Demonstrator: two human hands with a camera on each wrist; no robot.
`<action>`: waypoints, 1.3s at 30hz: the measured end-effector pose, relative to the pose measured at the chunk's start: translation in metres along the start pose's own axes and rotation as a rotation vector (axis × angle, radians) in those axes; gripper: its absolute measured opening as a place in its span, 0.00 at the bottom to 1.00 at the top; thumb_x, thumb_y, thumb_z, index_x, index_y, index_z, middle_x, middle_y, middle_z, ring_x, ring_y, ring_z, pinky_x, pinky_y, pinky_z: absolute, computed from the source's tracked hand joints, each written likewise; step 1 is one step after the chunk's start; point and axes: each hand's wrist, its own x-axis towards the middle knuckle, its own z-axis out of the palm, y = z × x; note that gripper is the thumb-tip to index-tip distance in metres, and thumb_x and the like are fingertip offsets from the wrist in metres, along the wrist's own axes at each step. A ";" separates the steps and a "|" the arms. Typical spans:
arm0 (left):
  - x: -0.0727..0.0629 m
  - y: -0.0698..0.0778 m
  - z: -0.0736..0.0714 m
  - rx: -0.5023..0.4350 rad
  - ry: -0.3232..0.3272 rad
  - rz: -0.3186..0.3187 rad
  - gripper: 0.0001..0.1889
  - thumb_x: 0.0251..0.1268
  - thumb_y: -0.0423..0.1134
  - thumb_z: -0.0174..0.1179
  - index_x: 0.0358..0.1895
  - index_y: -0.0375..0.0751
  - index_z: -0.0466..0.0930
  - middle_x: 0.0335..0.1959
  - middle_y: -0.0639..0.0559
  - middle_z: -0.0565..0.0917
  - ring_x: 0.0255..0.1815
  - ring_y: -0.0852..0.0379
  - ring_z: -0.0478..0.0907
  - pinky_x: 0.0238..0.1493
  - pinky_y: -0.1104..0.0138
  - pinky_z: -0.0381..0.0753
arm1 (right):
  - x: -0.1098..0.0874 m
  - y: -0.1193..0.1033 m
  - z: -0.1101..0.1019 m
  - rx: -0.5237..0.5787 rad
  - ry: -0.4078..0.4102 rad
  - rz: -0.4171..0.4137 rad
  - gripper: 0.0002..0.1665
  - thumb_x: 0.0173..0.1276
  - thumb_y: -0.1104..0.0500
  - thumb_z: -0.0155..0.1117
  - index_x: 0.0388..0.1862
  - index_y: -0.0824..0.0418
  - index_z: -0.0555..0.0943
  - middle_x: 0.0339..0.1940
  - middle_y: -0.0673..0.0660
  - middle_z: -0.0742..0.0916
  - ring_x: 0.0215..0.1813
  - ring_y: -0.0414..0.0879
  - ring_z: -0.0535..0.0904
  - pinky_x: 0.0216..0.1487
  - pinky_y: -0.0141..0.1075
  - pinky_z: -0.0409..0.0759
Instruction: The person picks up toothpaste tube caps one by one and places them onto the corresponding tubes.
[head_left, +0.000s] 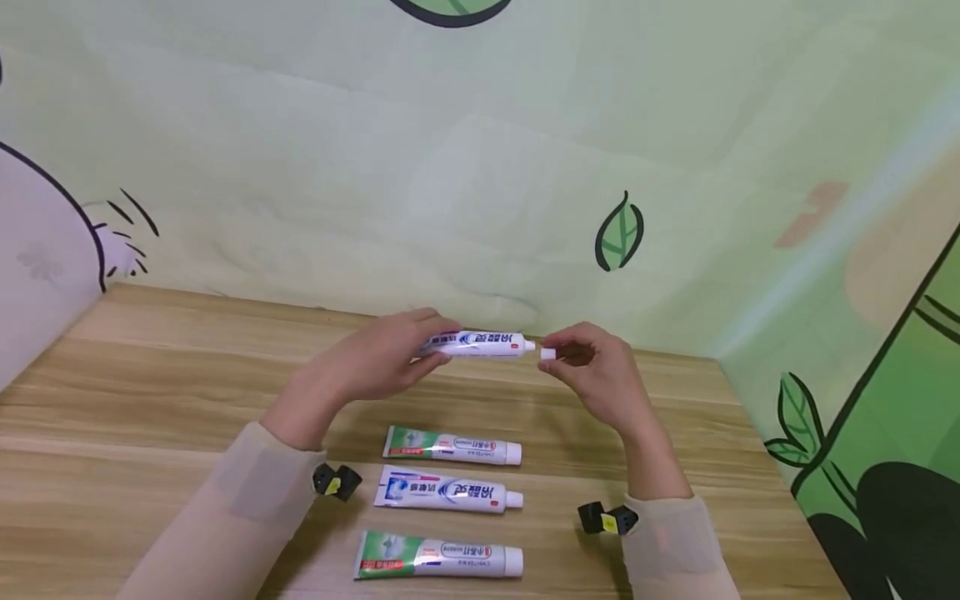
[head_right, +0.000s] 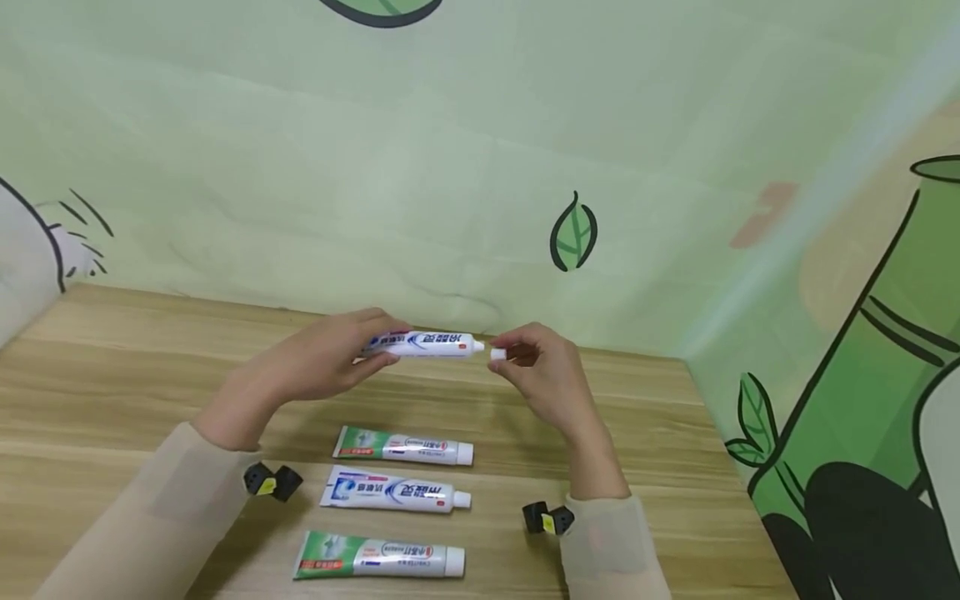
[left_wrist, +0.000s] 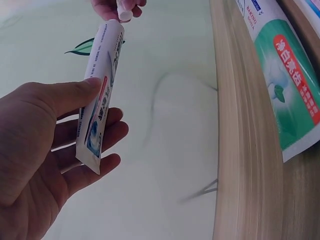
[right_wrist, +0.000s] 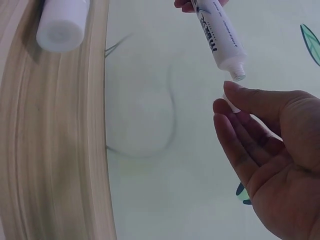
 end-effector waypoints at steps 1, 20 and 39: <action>0.000 0.000 0.000 0.001 0.002 0.001 0.22 0.79 0.44 0.59 0.71 0.44 0.75 0.57 0.50 0.84 0.51 0.56 0.82 0.57 0.57 0.85 | 0.000 0.000 0.000 0.002 0.001 -0.009 0.15 0.65 0.64 0.77 0.50 0.57 0.88 0.47 0.56 0.89 0.44 0.48 0.87 0.45 0.30 0.86; -0.011 0.007 -0.008 0.024 0.028 0.061 0.21 0.79 0.42 0.59 0.69 0.43 0.77 0.57 0.50 0.84 0.51 0.55 0.81 0.57 0.57 0.85 | -0.003 -0.015 0.006 0.049 0.029 -0.113 0.18 0.63 0.67 0.77 0.52 0.58 0.87 0.48 0.55 0.89 0.42 0.48 0.86 0.47 0.35 0.87; -0.014 0.010 -0.012 0.091 0.065 0.065 0.20 0.79 0.41 0.58 0.69 0.43 0.77 0.57 0.49 0.84 0.50 0.54 0.82 0.55 0.57 0.86 | -0.003 -0.021 0.009 0.017 0.050 -0.161 0.17 0.62 0.68 0.78 0.49 0.61 0.86 0.46 0.55 0.89 0.43 0.47 0.87 0.51 0.45 0.88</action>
